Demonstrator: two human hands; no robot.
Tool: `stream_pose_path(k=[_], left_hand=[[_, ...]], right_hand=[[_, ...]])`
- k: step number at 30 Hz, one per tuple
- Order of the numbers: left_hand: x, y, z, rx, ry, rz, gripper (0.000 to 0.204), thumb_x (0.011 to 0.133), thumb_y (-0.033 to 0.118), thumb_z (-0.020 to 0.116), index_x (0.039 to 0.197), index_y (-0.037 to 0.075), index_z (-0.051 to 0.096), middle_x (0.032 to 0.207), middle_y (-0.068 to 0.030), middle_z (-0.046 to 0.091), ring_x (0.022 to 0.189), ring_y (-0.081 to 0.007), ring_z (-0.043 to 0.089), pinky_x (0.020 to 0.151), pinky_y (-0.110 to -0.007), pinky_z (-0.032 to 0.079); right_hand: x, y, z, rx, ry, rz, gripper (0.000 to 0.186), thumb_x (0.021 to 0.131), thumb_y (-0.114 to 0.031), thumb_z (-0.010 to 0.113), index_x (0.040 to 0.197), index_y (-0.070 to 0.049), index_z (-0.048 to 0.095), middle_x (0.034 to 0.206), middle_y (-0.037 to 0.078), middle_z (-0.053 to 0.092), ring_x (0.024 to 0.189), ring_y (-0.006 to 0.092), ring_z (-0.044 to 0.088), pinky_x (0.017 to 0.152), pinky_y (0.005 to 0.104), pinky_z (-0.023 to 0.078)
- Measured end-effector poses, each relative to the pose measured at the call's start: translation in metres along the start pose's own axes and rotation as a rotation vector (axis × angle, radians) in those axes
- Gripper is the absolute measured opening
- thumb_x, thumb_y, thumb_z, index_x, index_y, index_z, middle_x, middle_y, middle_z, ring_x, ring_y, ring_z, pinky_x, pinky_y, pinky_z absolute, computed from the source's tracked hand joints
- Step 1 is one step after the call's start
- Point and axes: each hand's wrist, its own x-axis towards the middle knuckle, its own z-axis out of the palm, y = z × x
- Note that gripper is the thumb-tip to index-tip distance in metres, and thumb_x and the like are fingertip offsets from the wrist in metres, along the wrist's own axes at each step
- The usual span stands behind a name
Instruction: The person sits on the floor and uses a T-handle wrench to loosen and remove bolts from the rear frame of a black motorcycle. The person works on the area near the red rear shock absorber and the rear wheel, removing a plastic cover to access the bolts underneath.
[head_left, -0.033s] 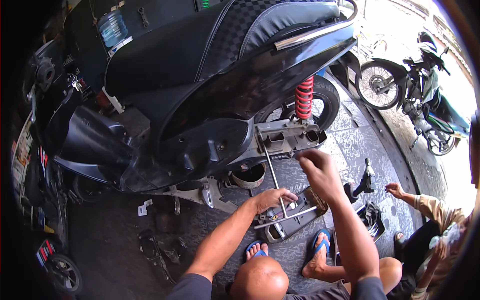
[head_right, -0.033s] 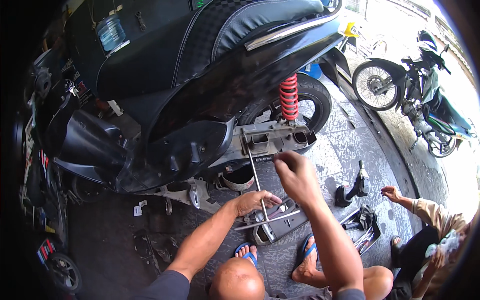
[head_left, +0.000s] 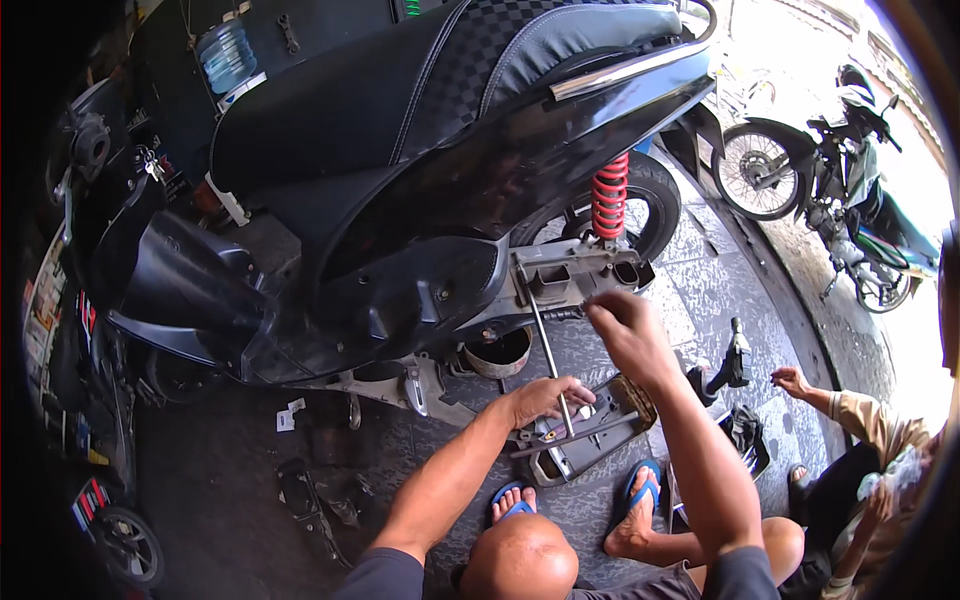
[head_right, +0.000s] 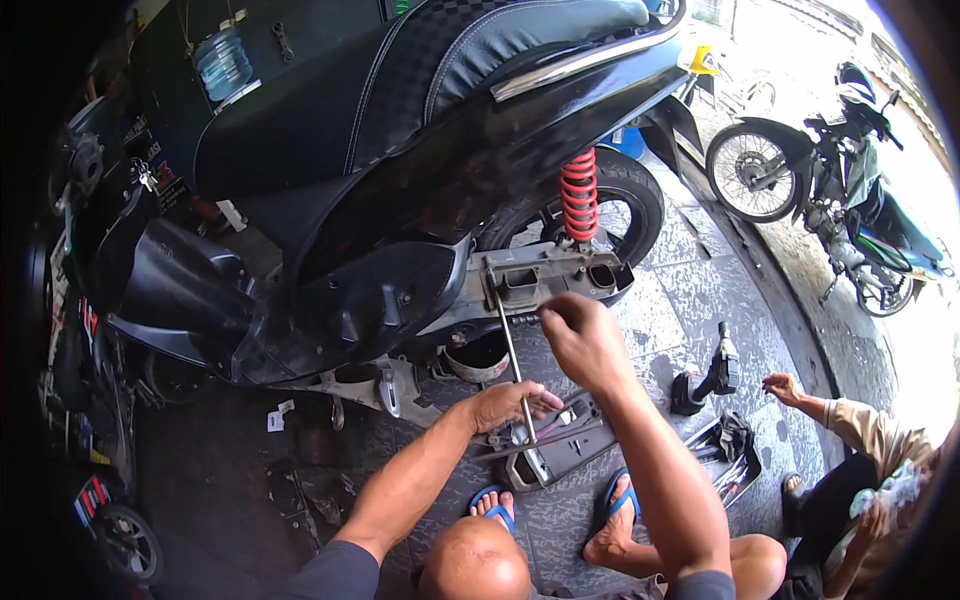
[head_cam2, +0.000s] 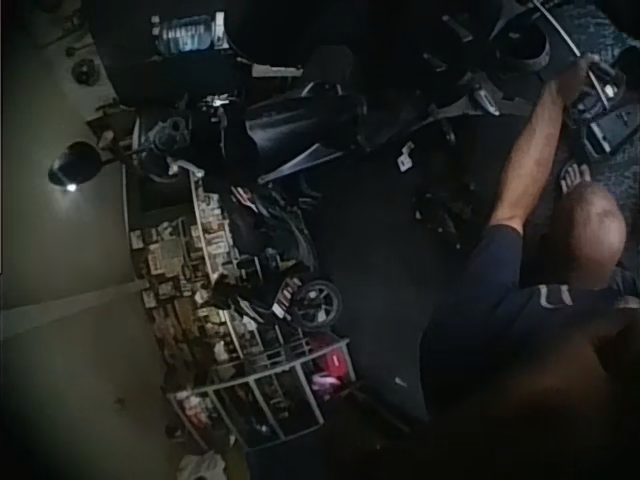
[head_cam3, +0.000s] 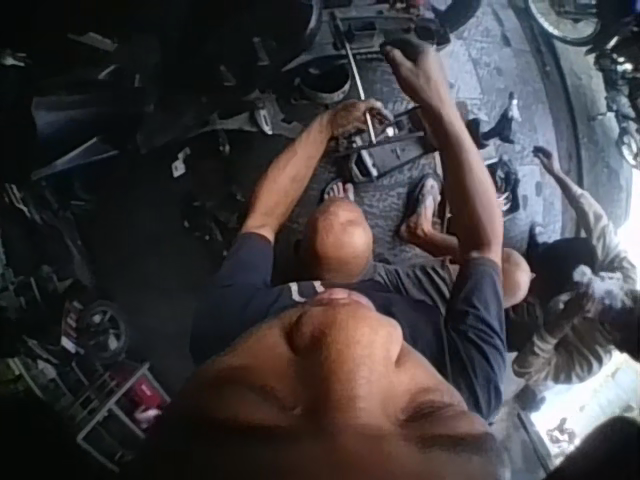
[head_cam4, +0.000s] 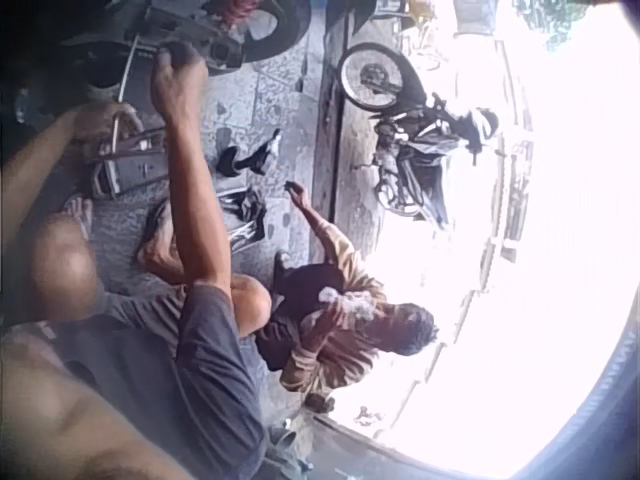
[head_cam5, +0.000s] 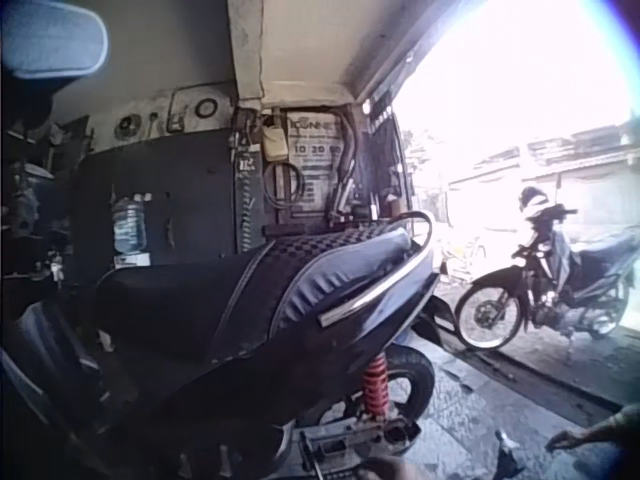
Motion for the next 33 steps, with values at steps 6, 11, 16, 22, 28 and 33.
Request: stream_pose_path(k=[6, 11, 16, 22, 28, 33], left_hand=[[-0.007, 0.011, 0.002, -0.176, 0.113, -0.105, 0.053, 0.092, 0.057, 0.049, 0.085, 0.008, 0.065, 0.074, -0.0026, 0.063, 0.056, -0.0081, 0.052, 0.052, -0.023, 0.042], [-0.007, 0.008, 0.005, -0.273, 0.142, -0.055, 0.049, 0.092, 0.054, 0.054, 0.078, 0.008, 0.061, 0.065, -0.0023, 0.059, 0.050, -0.0089, 0.051, 0.048, -0.021, 0.042], [-0.013, -0.001, -0.001, -0.382, 0.165, -0.004, 0.044, 0.094, 0.048, 0.055, 0.079, 0.007, 0.059, 0.064, -0.0028, 0.059, 0.049, -0.0098, 0.056, 0.044, -0.023, 0.046], [-0.002, 0.007, 0.011, -0.409, 0.299, 0.078, 0.039, 0.091, 0.043, 0.064, 0.080, 0.006, 0.057, 0.062, -0.0037, 0.060, 0.047, -0.0096, 0.058, 0.041, -0.022, 0.047], [-0.007, 0.004, 0.005, -0.397, 0.359, 0.144, 0.032, 0.096, 0.033, 0.057, 0.092, 0.002, 0.063, 0.071, -0.0067, 0.066, 0.050, -0.0084, 0.056, 0.045, -0.023, 0.047], [-0.009, 0.005, -0.001, -0.450, 0.225, 0.225, 0.033, 0.099, 0.030, 0.050, 0.104, -0.001, 0.061, 0.077, -0.0076, 0.067, 0.053, -0.0073, 0.054, 0.050, -0.023, 0.046]], right_hand=[[0.110, 0.030, 0.048, -0.414, 0.009, -0.084, 0.027, 0.084, -0.024, 0.057, 0.092, -0.001, 0.069, 0.090, 0.023, 0.068, 0.091, 0.0400, 0.065, 0.081, 0.0454, 0.051], [0.180, 0.060, 0.089, -0.773, -0.046, 0.040, 0.036, 0.081, -0.033, 0.058, 0.099, -0.003, 0.069, 0.102, 0.024, 0.067, 0.100, 0.0399, 0.064, 0.085, 0.0476, 0.052], [0.203, 0.062, 0.116, -0.775, -0.170, 0.136, 0.043, 0.078, -0.032, 0.064, 0.110, -0.003, 0.066, 0.110, 0.023, 0.066, 0.107, 0.0362, 0.063, 0.091, 0.0458, 0.051], [0.253, 0.139, 0.114, -0.732, -0.215, 0.085, 0.044, 0.078, -0.035, 0.066, 0.110, -0.004, 0.068, 0.114, 0.022, 0.065, 0.111, 0.0355, 0.062, 0.094, 0.0438, 0.049], [0.214, 0.082, 0.072, -0.537, -0.087, -0.201, 0.039, 0.082, -0.035, 0.068, 0.102, -0.001, 0.067, 0.098, 0.023, 0.067, 0.093, 0.0365, 0.065, 0.081, 0.0441, 0.051], [0.151, 0.054, 0.006, 0.215, -0.282, 0.211, 0.038, 0.088, -0.037, 0.068, 0.088, 0.001, 0.064, 0.071, 0.005, 0.060, 0.060, 0.0099, 0.055, 0.055, 0.0248, 0.045]])
